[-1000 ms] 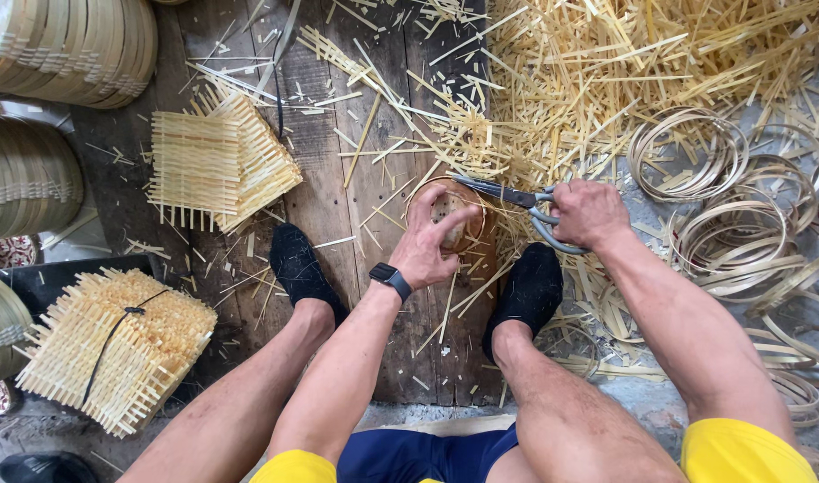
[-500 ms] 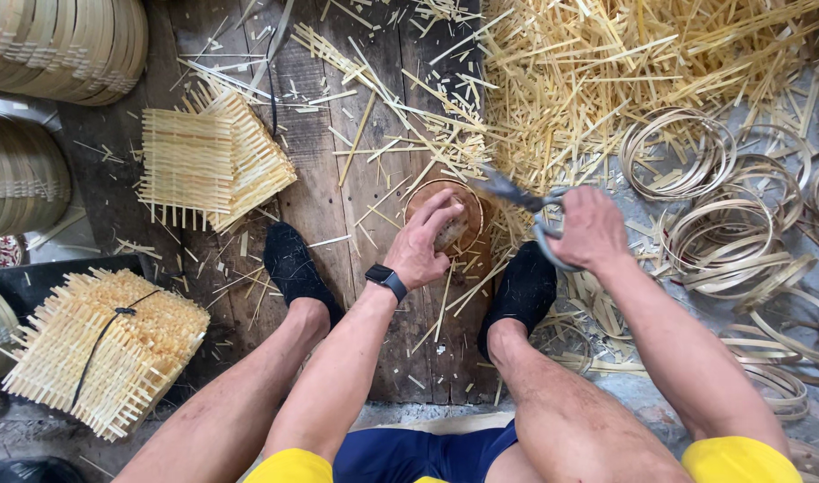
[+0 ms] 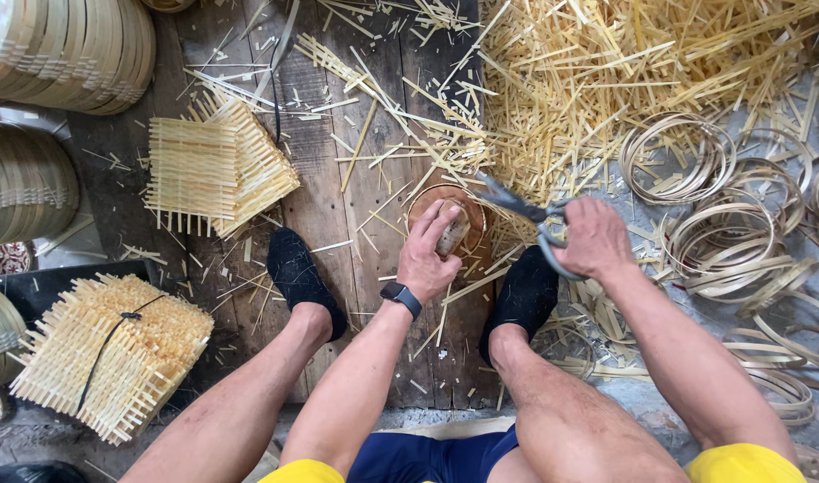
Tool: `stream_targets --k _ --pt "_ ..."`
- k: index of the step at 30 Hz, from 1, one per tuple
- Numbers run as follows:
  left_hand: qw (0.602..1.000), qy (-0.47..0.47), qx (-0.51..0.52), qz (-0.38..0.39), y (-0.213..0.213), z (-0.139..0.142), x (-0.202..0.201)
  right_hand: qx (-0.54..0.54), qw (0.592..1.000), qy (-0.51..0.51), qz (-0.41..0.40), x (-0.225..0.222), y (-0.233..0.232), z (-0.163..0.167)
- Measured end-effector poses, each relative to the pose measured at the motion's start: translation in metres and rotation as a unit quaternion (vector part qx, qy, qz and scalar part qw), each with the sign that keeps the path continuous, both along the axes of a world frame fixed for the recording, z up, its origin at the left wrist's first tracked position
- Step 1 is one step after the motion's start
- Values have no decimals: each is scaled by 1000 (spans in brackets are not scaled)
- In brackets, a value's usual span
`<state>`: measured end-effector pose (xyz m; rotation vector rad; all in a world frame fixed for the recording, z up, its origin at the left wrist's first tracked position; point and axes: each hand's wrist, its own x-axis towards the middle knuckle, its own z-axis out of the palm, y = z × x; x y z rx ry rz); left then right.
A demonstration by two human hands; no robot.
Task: The person weaves bamboo strips into small bowl shapes using a wooden mold. They use shears to trim excess bamboo, then place a circular bamboo ring around the woven base to secure it. The finished bowls are stacked nearby.
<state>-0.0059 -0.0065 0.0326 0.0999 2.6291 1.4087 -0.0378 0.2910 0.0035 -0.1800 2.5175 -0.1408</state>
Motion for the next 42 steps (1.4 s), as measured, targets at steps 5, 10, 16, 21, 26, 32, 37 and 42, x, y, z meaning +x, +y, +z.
stream_targets --k 5,10,16,21,26,32,37,42 --pt "1000 2 -10 -28 -3 -5 -1 -16 997 74 25 0 -17 -2" --pt "999 -5 -3 -49 -12 -1 -7 2 1000 9 11 -11 1 -16" --pt "1000 -13 -6 4 1 7 -5 52 974 40 -215 -20 37 -32" --pt "988 -56 18 141 2 -11 -14 87 971 134 -180 -11 22 -25" --pt "978 -133 -29 157 -17 -67 -48 -176 960 -63 -210 -19 -34 -24" --pt "916 -315 202 147 -20 -93 -57 -324 858 -110 -383 -57 -37 -33" --pt "942 -295 94 130 -15 -89 -50 -383 877 -73 -282 -40 -45 -31" --pt "894 -368 195 166 -12 -94 -39 -402 824 -186 -353 -12 -54 -41"
